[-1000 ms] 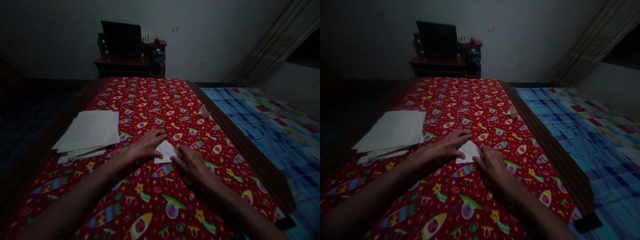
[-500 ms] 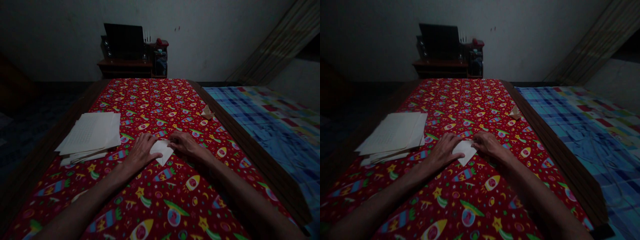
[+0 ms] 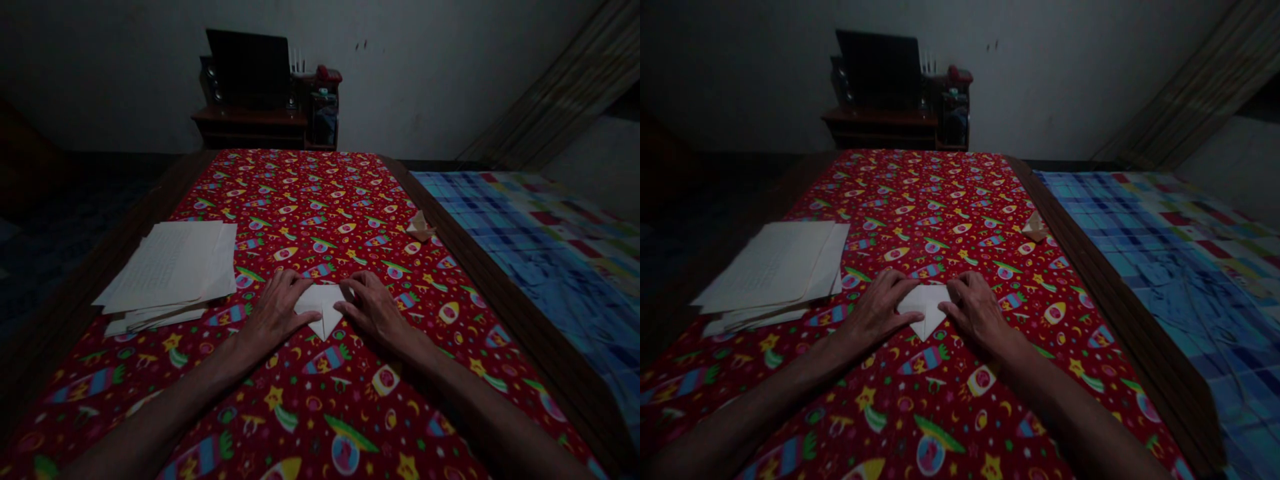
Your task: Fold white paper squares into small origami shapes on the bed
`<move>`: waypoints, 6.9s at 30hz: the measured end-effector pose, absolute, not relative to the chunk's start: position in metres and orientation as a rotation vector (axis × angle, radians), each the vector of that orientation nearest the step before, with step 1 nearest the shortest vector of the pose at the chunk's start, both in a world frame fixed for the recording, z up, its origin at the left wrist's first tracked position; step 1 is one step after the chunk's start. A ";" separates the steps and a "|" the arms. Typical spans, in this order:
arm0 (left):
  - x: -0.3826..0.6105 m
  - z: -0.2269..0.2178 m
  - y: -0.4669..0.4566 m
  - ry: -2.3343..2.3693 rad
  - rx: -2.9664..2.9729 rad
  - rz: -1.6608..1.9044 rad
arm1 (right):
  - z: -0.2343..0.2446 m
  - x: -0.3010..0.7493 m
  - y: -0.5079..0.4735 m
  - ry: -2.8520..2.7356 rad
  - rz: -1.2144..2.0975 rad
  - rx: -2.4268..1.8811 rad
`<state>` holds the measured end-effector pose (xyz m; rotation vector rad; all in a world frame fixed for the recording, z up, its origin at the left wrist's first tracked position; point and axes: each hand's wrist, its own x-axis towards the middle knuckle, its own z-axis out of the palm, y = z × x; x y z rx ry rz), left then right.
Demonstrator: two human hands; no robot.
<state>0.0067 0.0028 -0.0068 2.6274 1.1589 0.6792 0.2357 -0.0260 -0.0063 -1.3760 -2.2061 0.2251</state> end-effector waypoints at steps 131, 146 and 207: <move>-0.024 0.003 -0.020 0.948 3.131 0.386 | 0.006 0.246 -0.038 -2.587 -0.036 -0.960; 0.024 -0.012 -0.058 0.936 2.877 0.396 | -0.012 0.258 -0.044 -2.508 -0.114 -0.984; -0.016 0.003 -0.015 1.202 2.732 0.616 | -0.009 0.231 -0.055 -2.336 -0.260 -1.280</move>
